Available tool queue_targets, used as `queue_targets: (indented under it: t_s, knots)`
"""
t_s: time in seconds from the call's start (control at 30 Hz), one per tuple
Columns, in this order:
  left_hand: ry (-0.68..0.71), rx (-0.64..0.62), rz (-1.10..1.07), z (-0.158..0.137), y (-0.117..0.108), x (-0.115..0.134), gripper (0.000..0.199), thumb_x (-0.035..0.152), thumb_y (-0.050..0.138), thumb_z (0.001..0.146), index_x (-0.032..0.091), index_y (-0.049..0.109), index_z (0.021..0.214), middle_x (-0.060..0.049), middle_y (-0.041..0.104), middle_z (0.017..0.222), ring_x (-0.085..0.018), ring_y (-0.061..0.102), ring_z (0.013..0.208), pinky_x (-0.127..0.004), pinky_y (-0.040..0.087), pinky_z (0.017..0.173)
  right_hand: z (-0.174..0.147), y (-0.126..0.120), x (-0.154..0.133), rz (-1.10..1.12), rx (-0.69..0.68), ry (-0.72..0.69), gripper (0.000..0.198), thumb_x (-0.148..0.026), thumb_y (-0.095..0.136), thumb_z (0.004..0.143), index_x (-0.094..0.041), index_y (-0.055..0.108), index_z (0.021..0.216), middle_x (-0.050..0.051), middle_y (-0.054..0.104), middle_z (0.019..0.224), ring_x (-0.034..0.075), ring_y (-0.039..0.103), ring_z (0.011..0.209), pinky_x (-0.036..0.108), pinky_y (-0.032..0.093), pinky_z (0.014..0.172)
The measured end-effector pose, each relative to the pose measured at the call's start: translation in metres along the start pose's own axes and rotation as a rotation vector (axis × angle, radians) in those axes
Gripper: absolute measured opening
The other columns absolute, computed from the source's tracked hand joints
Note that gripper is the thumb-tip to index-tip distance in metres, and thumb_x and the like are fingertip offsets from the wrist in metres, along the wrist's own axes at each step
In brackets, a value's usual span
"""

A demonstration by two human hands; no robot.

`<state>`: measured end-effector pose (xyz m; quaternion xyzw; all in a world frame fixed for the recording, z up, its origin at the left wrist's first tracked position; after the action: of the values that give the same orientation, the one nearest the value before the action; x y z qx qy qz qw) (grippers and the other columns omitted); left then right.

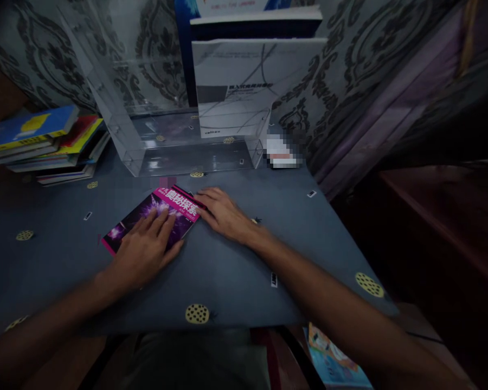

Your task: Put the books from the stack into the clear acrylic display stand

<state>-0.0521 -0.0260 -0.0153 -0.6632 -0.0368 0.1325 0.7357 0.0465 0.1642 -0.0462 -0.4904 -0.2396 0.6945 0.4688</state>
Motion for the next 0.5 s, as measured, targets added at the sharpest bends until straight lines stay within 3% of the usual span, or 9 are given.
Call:
queue_targets:
  t_s: [0.5]
  knots:
    - [0.026, 0.094, -0.078, -0.0011, 0.0038, -0.0024, 0.05, 0.04, 0.052, 0.098, 0.006, 0.058, 0.135, -0.025, 0.063, 0.136, -0.043, 0.057, 0.13, -0.059, 0.05, 0.104, 0.0024, -0.0075, -0.0011, 0.165, 0.087, 0.082, 0.034, -0.029, 0.043, 0.104, -0.018, 0.071, 0.121, 0.01, 0.074, 0.117, 0.024, 0.066, 0.111, 0.045, 0.051, 0.1]
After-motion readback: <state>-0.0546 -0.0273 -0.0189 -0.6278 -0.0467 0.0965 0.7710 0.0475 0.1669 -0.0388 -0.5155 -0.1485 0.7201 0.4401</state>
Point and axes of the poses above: each hand's wrist, its own z-axis towards the middle knuckle, its own y-axis out of the palm, x = y × z, the point moved 2 cm from there along z, towards the middle knuckle
